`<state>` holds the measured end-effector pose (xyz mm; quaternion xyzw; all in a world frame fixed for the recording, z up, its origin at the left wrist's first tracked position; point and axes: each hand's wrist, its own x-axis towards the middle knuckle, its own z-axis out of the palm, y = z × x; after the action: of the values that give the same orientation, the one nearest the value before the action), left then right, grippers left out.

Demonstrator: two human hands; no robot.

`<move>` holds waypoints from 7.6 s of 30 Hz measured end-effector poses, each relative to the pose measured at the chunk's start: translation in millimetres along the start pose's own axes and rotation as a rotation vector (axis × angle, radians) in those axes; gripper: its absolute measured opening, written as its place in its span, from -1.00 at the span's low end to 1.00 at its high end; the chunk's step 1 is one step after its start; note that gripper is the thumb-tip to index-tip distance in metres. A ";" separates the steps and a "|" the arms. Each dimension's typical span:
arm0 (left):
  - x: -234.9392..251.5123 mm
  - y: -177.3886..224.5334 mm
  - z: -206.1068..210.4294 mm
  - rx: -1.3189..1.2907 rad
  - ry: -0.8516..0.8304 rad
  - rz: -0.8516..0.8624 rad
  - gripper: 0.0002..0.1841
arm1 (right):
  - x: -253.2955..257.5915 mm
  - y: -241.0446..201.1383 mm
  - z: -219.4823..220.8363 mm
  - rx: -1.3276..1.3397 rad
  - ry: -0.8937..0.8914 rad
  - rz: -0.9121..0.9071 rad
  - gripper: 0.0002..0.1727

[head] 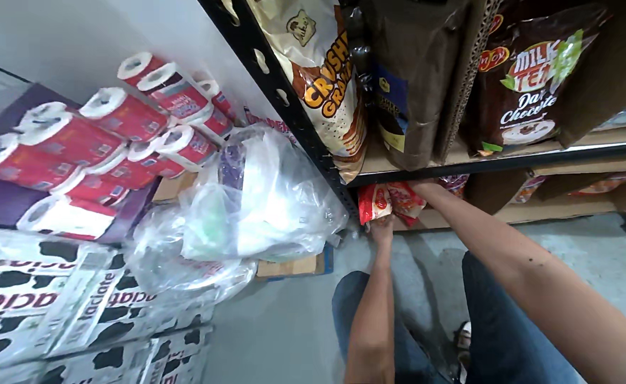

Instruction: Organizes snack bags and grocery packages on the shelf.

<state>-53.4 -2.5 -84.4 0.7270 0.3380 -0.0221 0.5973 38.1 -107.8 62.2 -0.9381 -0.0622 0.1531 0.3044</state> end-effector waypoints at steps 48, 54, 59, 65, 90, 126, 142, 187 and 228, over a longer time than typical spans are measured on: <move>-72.3 39.0 -20.2 0.575 0.166 1.121 -0.59 | -122.3 126.2 -13.2 0.301 0.122 -0.197 -0.39; -79.8 14.9 -9.8 0.458 0.088 1.064 -0.66 | -168.0 214.1 -45.7 0.252 0.579 0.045 -0.51; -80.9 9.3 -8.0 0.439 -0.012 0.956 -0.70 | -178.0 259.1 -196.8 0.035 1.198 0.086 -0.48; -81.5 10.1 -10.5 0.463 -0.031 0.830 -0.69 | -148.6 278.8 -327.8 0.181 0.993 0.157 -0.28; -85.9 12.3 -31.7 0.290 -0.049 0.583 -0.66 | -156.5 101.4 -229.5 -0.057 1.294 -0.664 -0.66; -136.9 280.7 72.5 0.379 -0.087 0.785 0.25 | -80.5 15.8 -209.9 0.184 1.022 -0.310 0.01; -125.6 263.2 83.4 0.324 0.034 0.853 0.28 | -44.4 -52.5 -333.7 0.034 0.082 -0.255 -0.64; -126.0 272.5 89.2 0.453 0.064 0.787 0.47 | -11.2 -42.2 -313.9 -0.336 0.917 -0.488 -0.41; -119.2 263.4 88.8 0.398 0.109 0.880 0.38 | 78.0 -108.4 -380.3 -0.333 0.389 -0.145 -0.39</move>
<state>24.2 -151.6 167.1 0.9010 0.0184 0.2065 0.3810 232.9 -213.9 398.7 -0.9801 -0.0941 -0.0646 0.1625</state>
